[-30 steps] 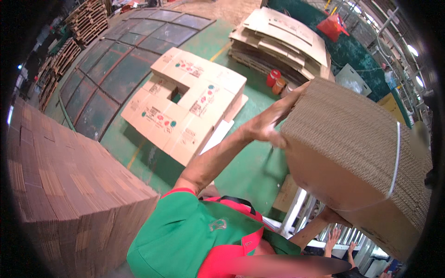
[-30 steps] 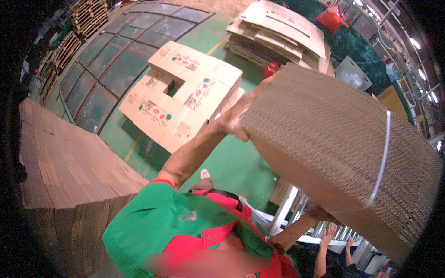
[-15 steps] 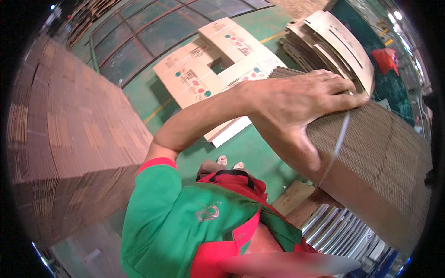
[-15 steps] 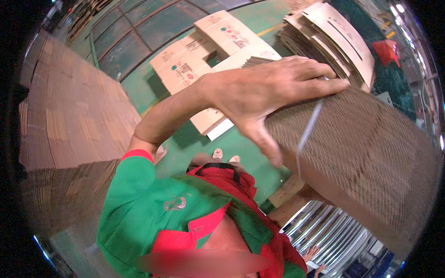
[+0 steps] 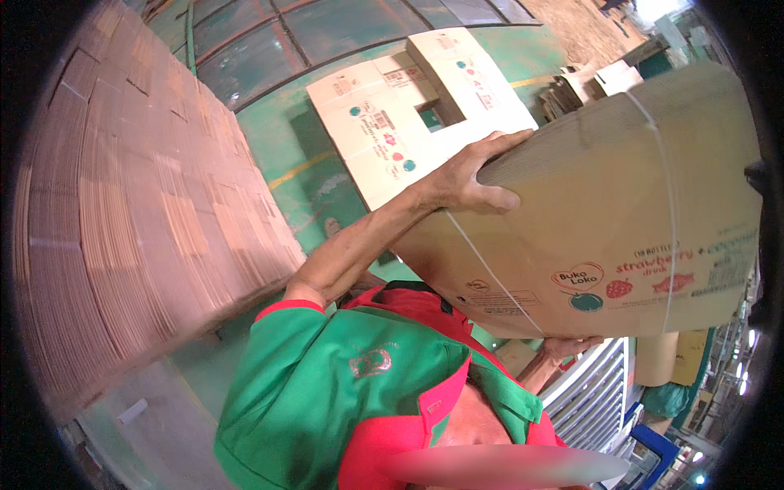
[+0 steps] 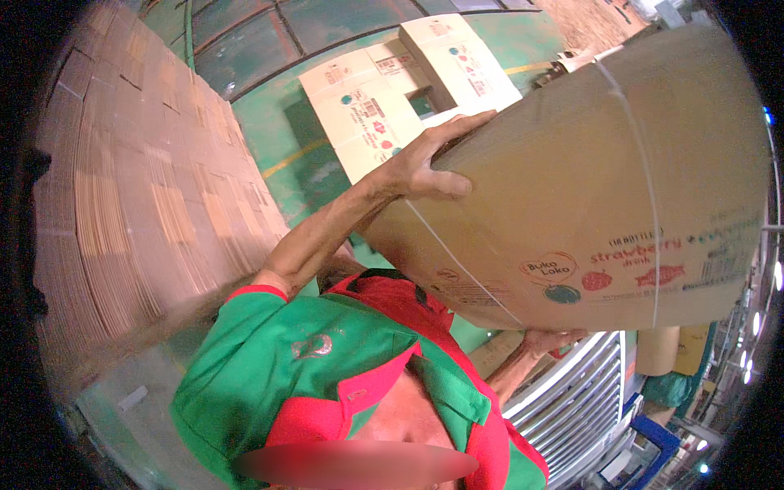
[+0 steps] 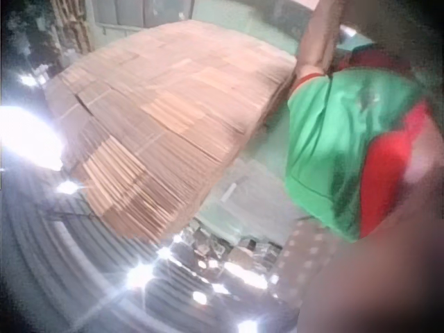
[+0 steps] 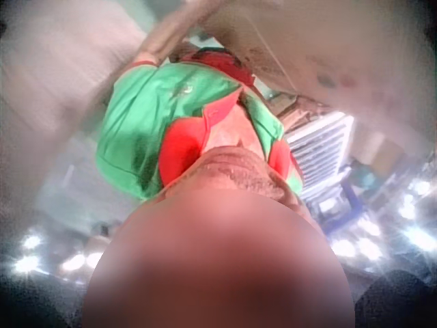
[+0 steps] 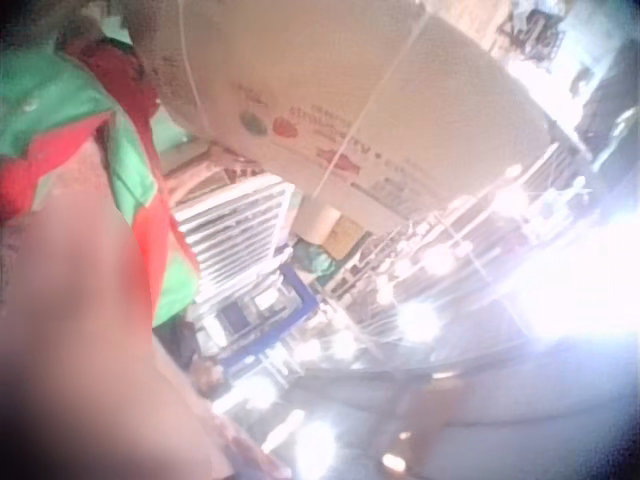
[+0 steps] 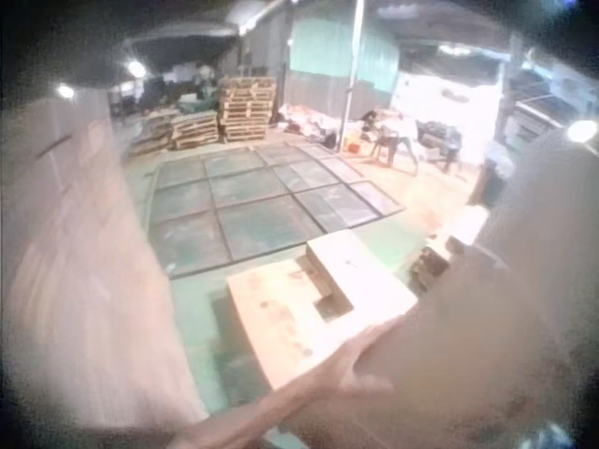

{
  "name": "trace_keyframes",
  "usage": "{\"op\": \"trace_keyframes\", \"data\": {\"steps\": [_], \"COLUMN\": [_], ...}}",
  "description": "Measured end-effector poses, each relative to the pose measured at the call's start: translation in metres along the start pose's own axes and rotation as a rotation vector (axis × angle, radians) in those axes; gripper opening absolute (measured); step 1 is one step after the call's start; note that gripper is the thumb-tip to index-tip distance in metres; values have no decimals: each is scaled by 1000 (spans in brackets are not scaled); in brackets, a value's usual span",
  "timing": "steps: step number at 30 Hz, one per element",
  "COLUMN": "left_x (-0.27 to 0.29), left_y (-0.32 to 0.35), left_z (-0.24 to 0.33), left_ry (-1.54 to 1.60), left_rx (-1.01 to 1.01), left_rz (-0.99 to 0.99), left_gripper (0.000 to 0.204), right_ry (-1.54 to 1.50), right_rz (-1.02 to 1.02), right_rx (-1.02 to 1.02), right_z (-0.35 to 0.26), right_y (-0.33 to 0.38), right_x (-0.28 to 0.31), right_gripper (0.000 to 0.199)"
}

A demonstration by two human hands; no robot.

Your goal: The person repeatedly picks up sealed cardboard boxes from a metal roller conveyor and stacks them on the floor. The person lifts each box with both hands, turns, and places it onto a growing stack, repeating this cycle throughout the clip.

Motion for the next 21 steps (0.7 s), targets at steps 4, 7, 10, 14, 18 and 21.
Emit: {"op": "trace_keyframes", "data": {"steps": [4, 7, 10, 14, 18, 21], "left_x": [122, 224, 299, 347, 328, 328], "left_y": [47, 84, 111, 124, 125, 140], "left_z": [-24, -32, -37, -21, -16, -33], "left_ry": [261, 364, 460, 304, 233, 405], "left_rx": [63, 58, 111, 101, 90, 103], "left_rz": [153, 246, 334, 360, 281, 317], "left_gripper": [101, 99, 99, 94, 88, 76], "right_ry": [-21, 27, 96, 64, -76, -138], "right_rz": [-140, -224, -265, -343, -301, -445], "right_rx": [-166, -227, -297, -282, -291, -352], "right_z": [63, 110, 150, 192, 203, 217], "right_y": [0, -12, -29, -44, -45, -49], "right_x": [-94, -177, -241, -284, -277, -295], "right_gripper": [82, 84, 81, 80, 81, 78]}}
Point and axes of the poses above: each hand's wrist, its own y-axis away from the middle knuckle, its own x-axis out of the back of the hand, z = x × y, the point moved 8 cm from there along -y, towards the middle knuckle, and after that the axes turned 15 degrees about -z, right-handed, at the moved point
